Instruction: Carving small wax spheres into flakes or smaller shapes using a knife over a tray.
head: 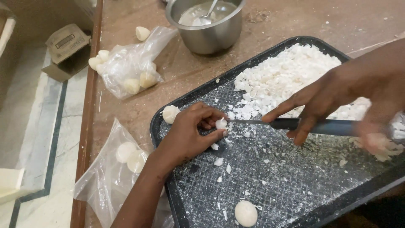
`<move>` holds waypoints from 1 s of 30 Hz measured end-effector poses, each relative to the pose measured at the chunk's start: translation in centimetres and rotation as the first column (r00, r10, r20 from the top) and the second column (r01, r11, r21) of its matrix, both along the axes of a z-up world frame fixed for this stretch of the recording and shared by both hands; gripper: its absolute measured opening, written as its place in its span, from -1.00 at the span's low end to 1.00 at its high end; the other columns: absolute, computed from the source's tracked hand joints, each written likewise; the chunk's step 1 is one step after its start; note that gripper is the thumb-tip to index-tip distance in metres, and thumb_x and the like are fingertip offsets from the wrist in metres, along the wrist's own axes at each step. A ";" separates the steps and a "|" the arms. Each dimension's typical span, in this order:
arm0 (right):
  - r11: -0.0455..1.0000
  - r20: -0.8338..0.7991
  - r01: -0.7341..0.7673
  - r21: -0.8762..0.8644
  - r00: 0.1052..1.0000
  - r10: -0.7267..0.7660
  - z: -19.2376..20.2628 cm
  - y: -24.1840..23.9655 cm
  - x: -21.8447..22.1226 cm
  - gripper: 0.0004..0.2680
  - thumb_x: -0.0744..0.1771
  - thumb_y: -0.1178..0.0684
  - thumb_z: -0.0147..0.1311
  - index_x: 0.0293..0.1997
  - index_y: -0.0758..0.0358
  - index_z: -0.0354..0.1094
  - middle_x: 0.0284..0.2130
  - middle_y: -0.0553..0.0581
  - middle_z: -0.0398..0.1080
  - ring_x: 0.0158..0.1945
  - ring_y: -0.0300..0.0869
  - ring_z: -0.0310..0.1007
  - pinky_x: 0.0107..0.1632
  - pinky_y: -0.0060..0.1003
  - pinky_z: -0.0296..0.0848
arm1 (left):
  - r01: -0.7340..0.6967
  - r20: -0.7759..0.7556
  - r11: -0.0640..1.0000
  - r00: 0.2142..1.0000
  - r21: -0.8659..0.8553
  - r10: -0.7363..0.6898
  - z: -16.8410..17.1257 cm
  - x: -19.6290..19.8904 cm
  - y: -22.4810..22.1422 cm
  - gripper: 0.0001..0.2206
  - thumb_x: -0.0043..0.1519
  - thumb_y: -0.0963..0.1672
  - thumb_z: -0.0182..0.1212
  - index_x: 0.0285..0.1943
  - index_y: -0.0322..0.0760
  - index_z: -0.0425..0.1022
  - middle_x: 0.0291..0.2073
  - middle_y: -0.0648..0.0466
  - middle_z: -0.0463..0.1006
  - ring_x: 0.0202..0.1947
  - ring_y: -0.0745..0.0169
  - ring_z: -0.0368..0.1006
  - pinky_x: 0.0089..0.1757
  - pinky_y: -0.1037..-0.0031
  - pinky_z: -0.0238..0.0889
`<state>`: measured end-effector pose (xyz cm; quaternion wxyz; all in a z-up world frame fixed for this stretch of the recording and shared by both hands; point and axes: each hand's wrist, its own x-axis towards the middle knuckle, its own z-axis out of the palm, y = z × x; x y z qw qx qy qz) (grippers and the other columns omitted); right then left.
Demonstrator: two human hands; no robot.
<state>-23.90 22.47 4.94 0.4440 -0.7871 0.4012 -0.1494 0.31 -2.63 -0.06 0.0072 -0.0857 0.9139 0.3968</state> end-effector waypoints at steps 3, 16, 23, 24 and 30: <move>0.855 -0.414 0.473 0.214 0.837 -0.359 -2.4 -0.3 2.1 -0.74 0.33 -0.19 0.12 0.09 -0.04 0.49 0.13 0.07 0.45 -0.01 -0.18 0.54 -0.03 -0.15 0.61 | 0.034 -0.066 0.999 0.997 -0.035 -0.037 0.1 0.0 -0.4 -0.69 0.07 -0.12 0.47 -0.01 -0.24 0.64 -0.27 0.10 0.52 -0.28 0.33 0.47 -0.17 0.50 0.43; 0.598 -0.831 0.780 0.183 0.448 -0.330 2.0 -4.9 10.7 -0.61 0.45 -0.19 -0.17 0.51 -0.20 -0.08 -0.62 0.03 0.51 -0.60 -0.21 0.49 -0.47 -0.29 0.47 | -0.002 -0.027 0.997 1.000 0.076 0.004 -0.4 0.0 -0.7 -0.72 0.06 -0.14 0.49 -0.07 -0.24 0.62 -0.21 0.16 0.57 -0.25 0.41 0.49 -0.15 0.56 0.47; 0.471 -0.789 0.871 0.141 0.386 -0.478 1.4 -5.0 10.9 -0.74 0.46 -0.04 -0.22 0.33 0.05 0.17 -0.64 0.10 0.43 -0.65 -0.25 0.41 -0.51 -0.31 0.44 | -0.003 -0.099 0.999 0.995 0.039 0.007 -0.1 0.4 -0.7 -0.73 0.06 -0.13 0.52 -0.11 -0.27 0.59 -0.24 0.14 0.56 -0.28 0.41 0.48 -0.18 0.55 0.46; 0.495 -0.822 0.861 0.112 0.361 -0.441 1.6 -5.0 11.1 -0.71 0.47 -0.03 -0.24 0.39 -0.01 0.12 -0.64 0.10 0.39 -0.66 -0.23 0.34 -0.52 -0.30 0.36 | -0.007 -0.130 1.000 0.991 0.015 0.008 -0.1 0.3 -0.7 -0.72 0.06 -0.13 0.52 -0.12 -0.29 0.57 -0.25 0.13 0.56 -0.29 0.41 0.49 -0.19 0.55 0.46; 0.652 -0.837 0.757 0.053 0.389 -0.384 2.1 -5.9 13.1 -0.50 0.46 -0.09 -0.32 0.64 -0.28 -0.42 -0.72 0.01 0.31 -0.68 -0.31 0.26 -0.55 -0.43 0.33 | -0.070 -0.043 0.991 0.996 0.113 0.075 -0.9 0.0 -1.5 -0.73 0.02 -0.14 0.52 -0.16 -0.26 0.58 -0.24 0.18 0.60 -0.28 0.46 0.51 -0.19 0.60 0.48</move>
